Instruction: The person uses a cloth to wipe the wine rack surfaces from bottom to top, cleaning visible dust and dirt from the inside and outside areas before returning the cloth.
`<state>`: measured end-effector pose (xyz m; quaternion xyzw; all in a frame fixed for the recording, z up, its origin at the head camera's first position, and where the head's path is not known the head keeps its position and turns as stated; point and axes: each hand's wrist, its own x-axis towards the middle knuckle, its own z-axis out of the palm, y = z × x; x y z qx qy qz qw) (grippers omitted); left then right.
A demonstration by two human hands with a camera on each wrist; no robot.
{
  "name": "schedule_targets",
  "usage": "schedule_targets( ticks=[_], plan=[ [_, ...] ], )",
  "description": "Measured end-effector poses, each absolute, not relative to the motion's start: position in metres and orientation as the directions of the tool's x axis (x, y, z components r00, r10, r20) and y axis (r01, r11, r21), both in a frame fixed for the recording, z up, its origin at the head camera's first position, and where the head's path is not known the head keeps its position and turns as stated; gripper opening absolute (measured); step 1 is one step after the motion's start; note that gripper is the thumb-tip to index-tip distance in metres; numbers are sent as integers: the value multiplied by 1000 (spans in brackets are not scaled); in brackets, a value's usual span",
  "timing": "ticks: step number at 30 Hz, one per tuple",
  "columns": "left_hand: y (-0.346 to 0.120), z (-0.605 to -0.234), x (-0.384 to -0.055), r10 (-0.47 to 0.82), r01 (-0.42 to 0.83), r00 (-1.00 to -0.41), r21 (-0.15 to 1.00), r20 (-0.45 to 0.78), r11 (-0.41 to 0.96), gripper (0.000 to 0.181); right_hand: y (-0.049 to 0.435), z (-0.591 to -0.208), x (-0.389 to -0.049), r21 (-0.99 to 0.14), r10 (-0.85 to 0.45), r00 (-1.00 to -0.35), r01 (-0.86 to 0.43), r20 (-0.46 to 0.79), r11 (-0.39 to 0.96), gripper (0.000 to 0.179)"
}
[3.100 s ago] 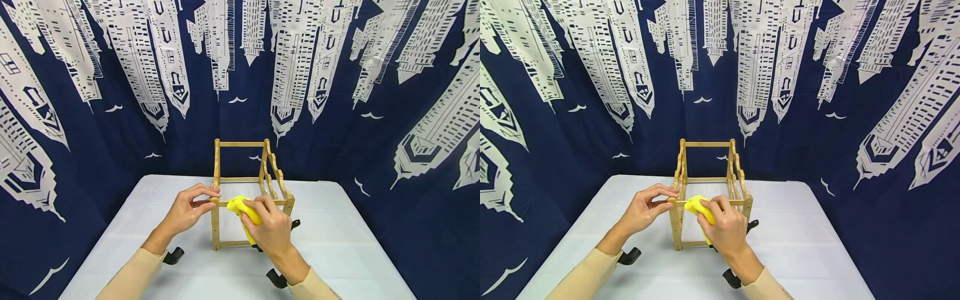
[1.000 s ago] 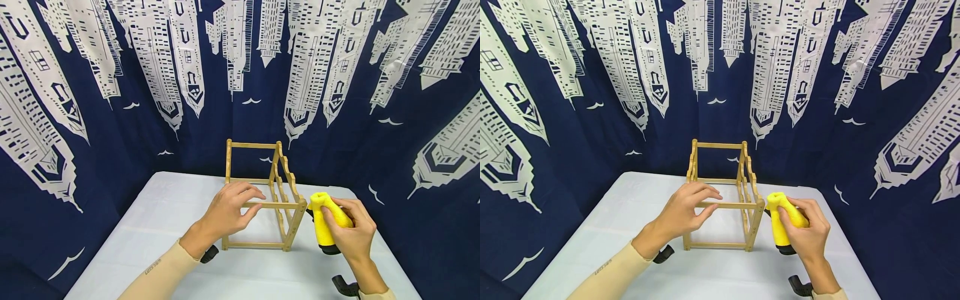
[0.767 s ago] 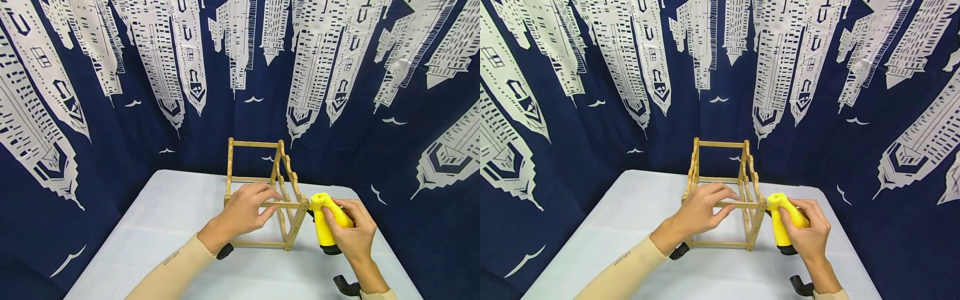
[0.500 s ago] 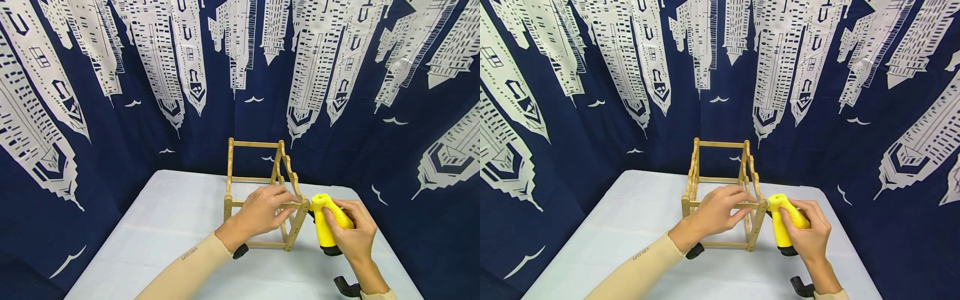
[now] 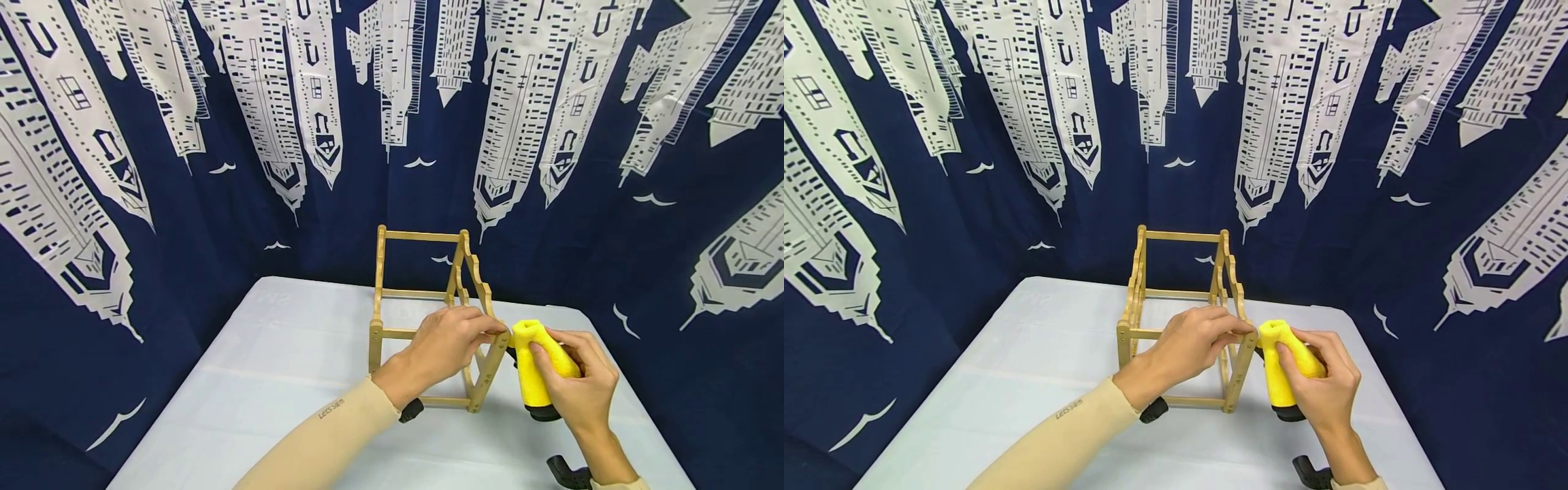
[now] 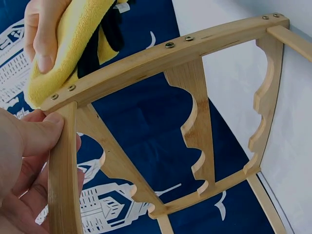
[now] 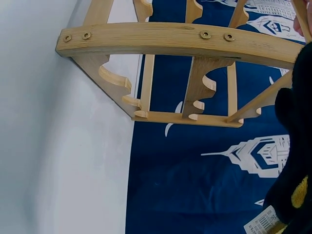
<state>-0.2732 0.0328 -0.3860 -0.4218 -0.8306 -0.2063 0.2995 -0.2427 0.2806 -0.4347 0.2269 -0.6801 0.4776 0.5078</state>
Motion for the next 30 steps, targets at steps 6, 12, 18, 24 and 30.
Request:
schedule_targets(
  ticks=[6,12,18,24,30],
  plan=[
    [27,-385,-271,586,829,-484,126,650,544,25,283,-440,-243,-408,173,-370,-818,913,405,37],
    [12,-385,-269,574,832,-504,184,645,523,26,290,-450,-249,-390,138,-365,-844,921,369,39],
    [-6,-385,-268,563,845,-492,210,664,491,25,290,-458,-253,-360,65,-360,-869,931,339,39],
    [-23,-385,-268,572,855,-498,258,652,450,24,283,-463,-256,-324,-5,-341,-898,940,297,38],
    [-36,-384,-270,572,857,-512,338,641,389,27,274,-469,-257,-344,-82,-382,-891,921,296,46]
  ],
)
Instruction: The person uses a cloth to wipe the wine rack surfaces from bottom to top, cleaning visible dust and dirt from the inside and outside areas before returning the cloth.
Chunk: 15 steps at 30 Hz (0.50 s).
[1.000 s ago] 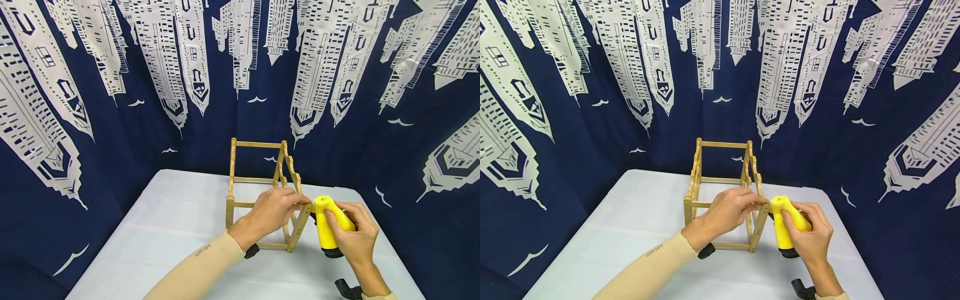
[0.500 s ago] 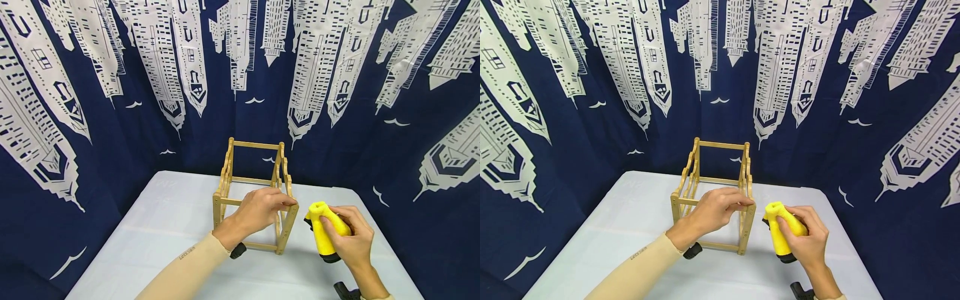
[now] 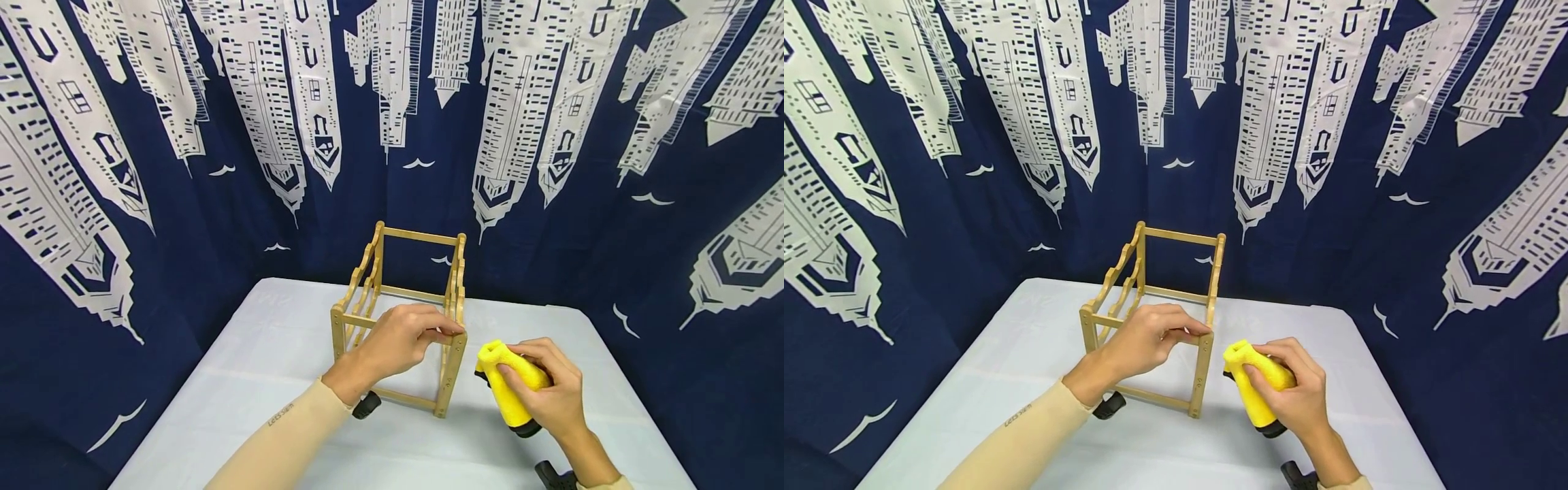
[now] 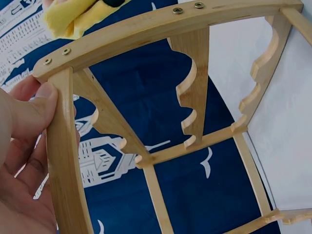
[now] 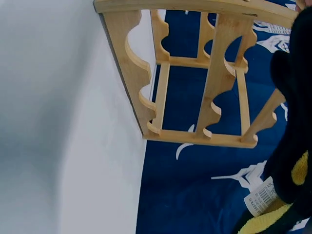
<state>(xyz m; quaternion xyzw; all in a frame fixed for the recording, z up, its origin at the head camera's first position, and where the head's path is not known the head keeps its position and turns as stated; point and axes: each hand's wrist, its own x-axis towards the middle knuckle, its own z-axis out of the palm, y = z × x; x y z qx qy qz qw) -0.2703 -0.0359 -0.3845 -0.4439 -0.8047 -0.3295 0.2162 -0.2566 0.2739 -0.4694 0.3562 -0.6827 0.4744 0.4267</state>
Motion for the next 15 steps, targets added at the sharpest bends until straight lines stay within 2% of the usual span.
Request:
schedule_targets(
  ticks=[4,10,15],
  plan=[
    [-39,-385,-273,583,860,-511,371,632,351,26,266,-473,-258,-347,-124,-392,-895,912,282,48],
    [-42,-382,-275,608,859,-511,397,608,324,27,251,-473,-264,-319,-134,-354,-920,926,230,39],
    [-44,-379,-276,626,858,-510,407,590,315,27,240,-472,-267,-326,-132,-363,-914,922,240,36]
  ],
)
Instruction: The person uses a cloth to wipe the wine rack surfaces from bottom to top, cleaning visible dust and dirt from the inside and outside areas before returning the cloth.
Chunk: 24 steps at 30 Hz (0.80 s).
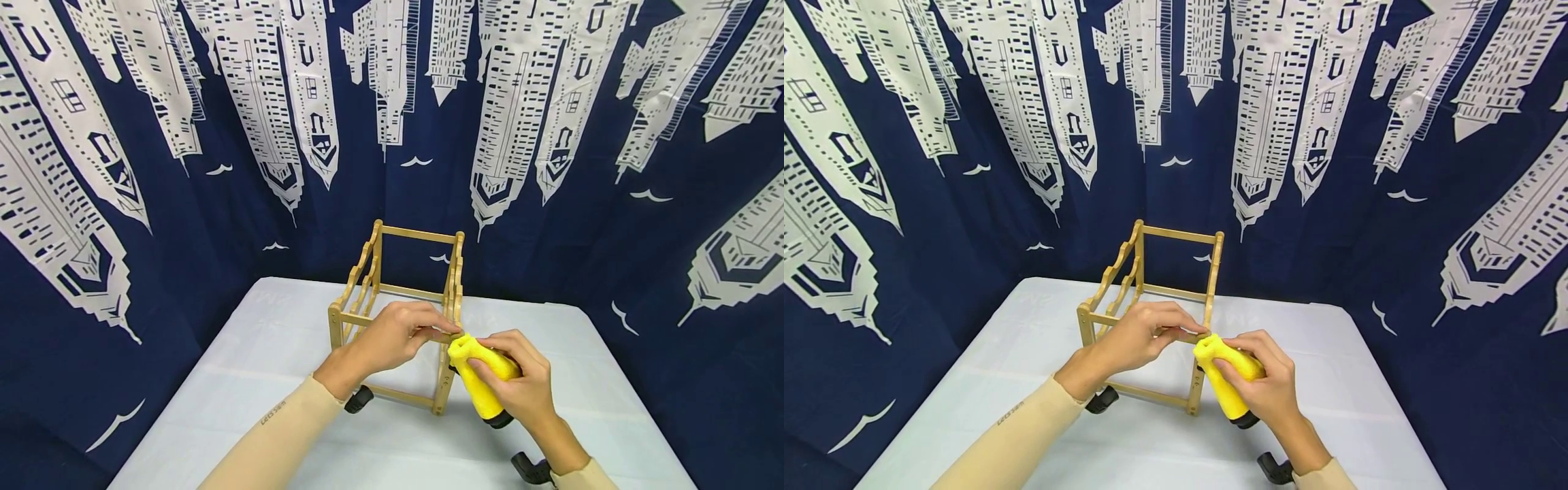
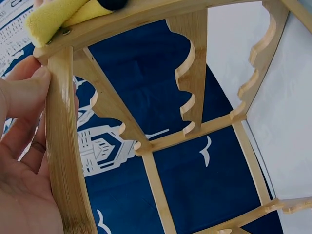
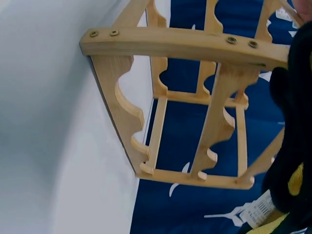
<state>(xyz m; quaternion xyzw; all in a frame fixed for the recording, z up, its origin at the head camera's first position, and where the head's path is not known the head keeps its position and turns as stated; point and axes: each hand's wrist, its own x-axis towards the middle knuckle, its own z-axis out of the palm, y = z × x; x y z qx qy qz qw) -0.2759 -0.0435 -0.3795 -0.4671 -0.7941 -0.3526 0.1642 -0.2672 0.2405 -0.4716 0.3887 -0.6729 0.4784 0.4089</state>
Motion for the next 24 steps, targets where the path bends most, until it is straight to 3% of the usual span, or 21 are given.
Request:
schedule_targets(
  ticks=[5,10,17,24],
  plan=[
    [-43,-379,-277,635,854,-512,419,578,307,26,239,-472,-269,-345,-184,-401,-898,897,272,37],
    [-44,-378,-275,630,854,-515,406,581,324,25,242,-474,-267,-363,-290,-437,-890,852,274,50],
    [-43,-377,-275,631,860,-508,383,587,336,25,243,-489,-266,-381,-402,-480,-873,780,303,48],
    [-44,-378,-274,625,852,-521,394,581,345,24,244,-507,-265,-426,-486,-606,-793,630,436,44]
  ],
)
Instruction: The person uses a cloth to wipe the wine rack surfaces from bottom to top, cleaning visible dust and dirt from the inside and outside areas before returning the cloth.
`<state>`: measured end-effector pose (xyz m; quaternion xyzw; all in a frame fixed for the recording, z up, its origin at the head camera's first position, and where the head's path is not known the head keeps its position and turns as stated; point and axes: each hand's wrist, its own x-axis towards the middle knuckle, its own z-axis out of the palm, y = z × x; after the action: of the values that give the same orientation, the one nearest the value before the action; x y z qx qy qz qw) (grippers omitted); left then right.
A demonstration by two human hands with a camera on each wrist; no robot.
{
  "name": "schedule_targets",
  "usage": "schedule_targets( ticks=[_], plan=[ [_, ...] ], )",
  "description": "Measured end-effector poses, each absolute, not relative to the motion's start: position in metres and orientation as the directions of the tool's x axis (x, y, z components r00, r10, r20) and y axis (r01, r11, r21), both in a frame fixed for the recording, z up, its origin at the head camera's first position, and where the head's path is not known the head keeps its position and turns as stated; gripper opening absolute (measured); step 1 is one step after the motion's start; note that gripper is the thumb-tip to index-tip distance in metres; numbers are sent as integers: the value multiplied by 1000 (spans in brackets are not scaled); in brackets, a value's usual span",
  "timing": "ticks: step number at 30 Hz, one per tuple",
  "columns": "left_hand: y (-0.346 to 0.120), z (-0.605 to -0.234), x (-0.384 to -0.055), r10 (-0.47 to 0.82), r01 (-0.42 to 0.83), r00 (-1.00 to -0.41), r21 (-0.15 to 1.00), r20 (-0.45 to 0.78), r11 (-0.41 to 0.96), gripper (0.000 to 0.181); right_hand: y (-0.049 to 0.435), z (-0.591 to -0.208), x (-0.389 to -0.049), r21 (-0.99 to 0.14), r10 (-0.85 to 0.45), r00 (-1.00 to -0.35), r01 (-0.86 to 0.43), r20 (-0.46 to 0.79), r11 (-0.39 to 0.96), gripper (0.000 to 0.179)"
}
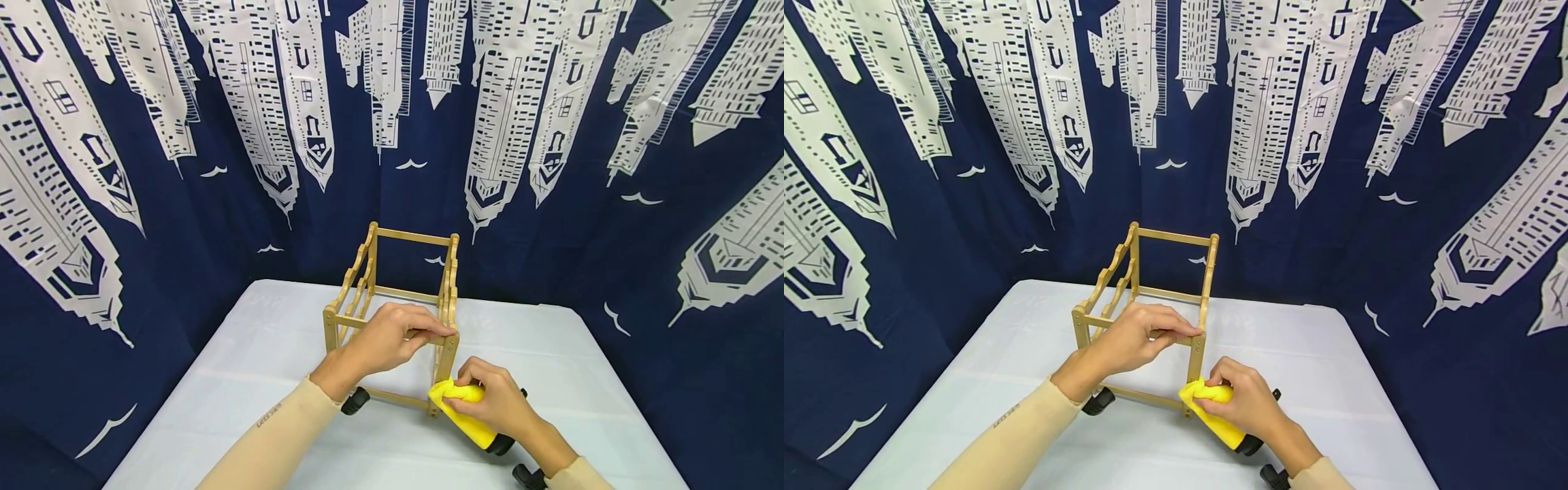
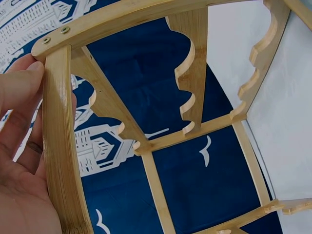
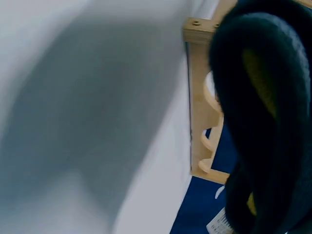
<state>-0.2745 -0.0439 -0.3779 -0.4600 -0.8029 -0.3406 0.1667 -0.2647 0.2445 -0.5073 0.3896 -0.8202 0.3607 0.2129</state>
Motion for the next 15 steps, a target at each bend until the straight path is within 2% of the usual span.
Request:
schedule_targets(
  ticks=[8,12,15],
  plan=[
    [-44,-379,-275,618,843,-536,410,575,349,24,242,-519,-265,-391,-534,-766,-642,358,660,36],
    [-43,-380,-276,620,841,-539,409,570,354,23,238,-521,-266,-334,-558,-792,-610,247,719,34],
    [-44,-379,-276,620,841,-539,402,570,361,24,235,-522,-267,-303,-561,-790,-613,247,729,34]
  ],
)
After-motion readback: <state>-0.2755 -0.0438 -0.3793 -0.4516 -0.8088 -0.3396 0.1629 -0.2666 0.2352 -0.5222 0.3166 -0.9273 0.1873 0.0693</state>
